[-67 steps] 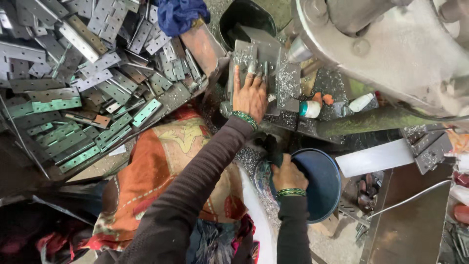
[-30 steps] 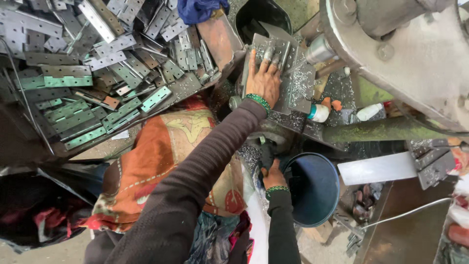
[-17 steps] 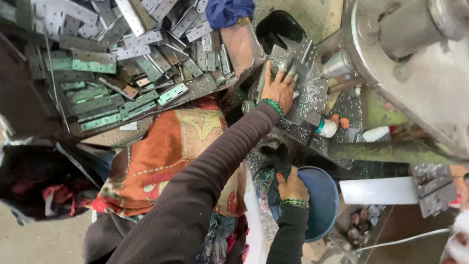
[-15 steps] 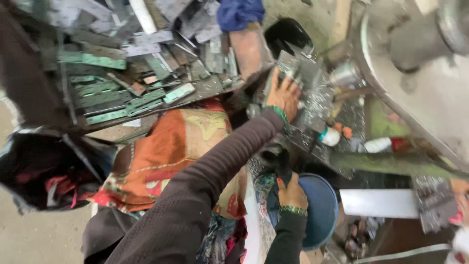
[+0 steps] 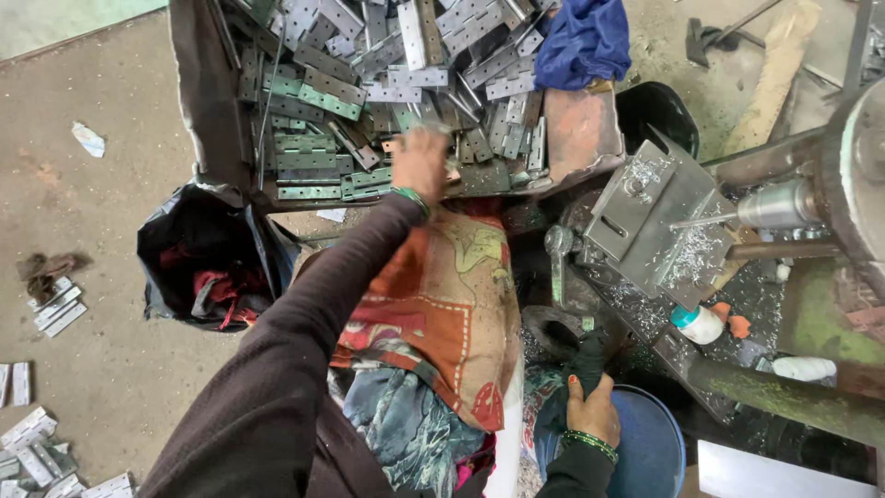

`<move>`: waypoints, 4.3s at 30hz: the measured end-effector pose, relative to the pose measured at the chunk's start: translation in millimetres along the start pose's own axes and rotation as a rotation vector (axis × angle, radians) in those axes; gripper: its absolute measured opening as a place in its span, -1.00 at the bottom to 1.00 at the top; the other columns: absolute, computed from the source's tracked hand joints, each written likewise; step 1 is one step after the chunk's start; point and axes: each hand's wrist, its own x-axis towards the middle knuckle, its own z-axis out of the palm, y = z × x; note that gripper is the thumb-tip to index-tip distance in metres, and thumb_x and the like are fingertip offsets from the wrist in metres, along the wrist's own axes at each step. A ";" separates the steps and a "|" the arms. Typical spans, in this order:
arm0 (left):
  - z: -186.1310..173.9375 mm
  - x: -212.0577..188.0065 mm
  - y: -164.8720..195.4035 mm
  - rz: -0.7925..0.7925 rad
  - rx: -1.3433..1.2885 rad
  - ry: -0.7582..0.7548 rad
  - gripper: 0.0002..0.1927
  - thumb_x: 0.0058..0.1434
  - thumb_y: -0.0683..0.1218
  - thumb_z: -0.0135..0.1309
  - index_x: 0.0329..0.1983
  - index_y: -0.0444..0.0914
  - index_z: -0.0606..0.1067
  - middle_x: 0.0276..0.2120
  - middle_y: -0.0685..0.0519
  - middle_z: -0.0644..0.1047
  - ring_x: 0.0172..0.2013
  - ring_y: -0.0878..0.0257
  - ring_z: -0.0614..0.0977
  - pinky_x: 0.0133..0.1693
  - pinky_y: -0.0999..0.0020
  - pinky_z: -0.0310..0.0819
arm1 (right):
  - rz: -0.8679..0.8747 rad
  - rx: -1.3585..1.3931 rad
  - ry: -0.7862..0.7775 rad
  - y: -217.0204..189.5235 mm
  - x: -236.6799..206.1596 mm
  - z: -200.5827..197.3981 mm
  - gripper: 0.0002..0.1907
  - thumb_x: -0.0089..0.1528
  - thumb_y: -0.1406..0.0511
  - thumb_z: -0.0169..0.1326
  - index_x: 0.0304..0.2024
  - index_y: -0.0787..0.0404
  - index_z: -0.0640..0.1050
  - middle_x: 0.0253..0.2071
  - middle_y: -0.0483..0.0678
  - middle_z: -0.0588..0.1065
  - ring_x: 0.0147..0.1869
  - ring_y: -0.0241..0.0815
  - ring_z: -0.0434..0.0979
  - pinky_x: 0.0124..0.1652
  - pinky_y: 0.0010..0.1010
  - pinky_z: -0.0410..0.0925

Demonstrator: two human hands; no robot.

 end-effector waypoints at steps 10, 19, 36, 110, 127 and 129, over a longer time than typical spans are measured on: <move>-26.0 24.1 -106.3 -0.219 0.150 0.166 -0.18 0.06 -0.07 0.33 0.42 -0.24 0.33 0.42 -0.11 0.27 0.33 -0.20 0.31 0.33 -0.25 0.11 | 0.079 -0.033 -0.031 -12.0 -2.9 -2.1 -0.41 0.28 -0.09 0.03 0.29 -0.08 0.33 -0.03 0.24 0.60 0.09 0.34 0.58 0.03 0.10 0.39; -97.1 27.1 -118.1 0.112 0.307 0.000 -0.39 0.19 -0.18 0.06 0.37 -0.06 0.46 0.30 0.05 0.46 0.14 -0.04 0.48 0.09 -0.07 0.43 | 0.106 0.024 0.013 -23.7 -11.4 -4.2 -0.33 0.23 -0.08 0.08 0.30 -0.01 0.29 0.05 0.19 0.56 0.13 0.26 0.56 0.02 0.06 0.41; -130.8 1.2 -98.6 0.220 0.733 0.095 -0.60 0.14 -0.03 0.01 0.08 0.00 0.52 0.08 0.11 0.54 0.17 0.12 0.50 0.12 0.01 0.44 | 0.067 0.165 0.067 -19.8 -48.5 -15.5 -0.39 0.25 0.01 0.10 0.29 0.00 0.28 0.10 0.10 0.55 0.11 0.24 0.56 0.02 0.04 0.41; -65.9 -113.0 259.0 0.815 -0.257 -0.034 -0.58 0.24 -0.11 -0.02 0.16 -0.31 0.45 0.23 -0.16 0.50 0.25 -0.03 0.50 0.33 0.12 0.33 | 0.048 0.130 0.140 -1.5 -15.3 43.4 -0.33 0.21 -0.10 0.10 0.28 0.00 0.32 -0.07 0.22 0.58 0.01 0.32 0.58 -0.07 0.13 0.42; -25.9 -52.3 270.0 0.579 -0.220 -0.031 -0.42 0.12 -0.04 0.06 0.22 -0.34 0.48 0.24 -0.08 0.43 0.36 0.01 0.34 0.44 -0.18 -0.24 | -0.028 0.004 -0.098 -11.9 -12.6 -53.0 -0.28 0.21 -0.15 0.14 0.24 0.10 0.32 -0.08 0.26 0.57 -0.02 0.32 0.60 -0.06 0.10 0.42; -22.0 -50.3 278.7 0.525 -0.224 -0.053 -0.49 0.14 -0.05 0.05 0.16 -0.34 0.51 0.27 -0.09 0.44 0.34 0.00 0.36 0.44 -0.18 -0.27 | -0.012 -0.081 -0.034 -10.9 -16.0 -75.0 -0.34 0.24 -0.12 0.09 0.25 0.04 0.35 -0.12 0.23 0.61 -0.01 0.29 0.61 -0.05 0.10 0.43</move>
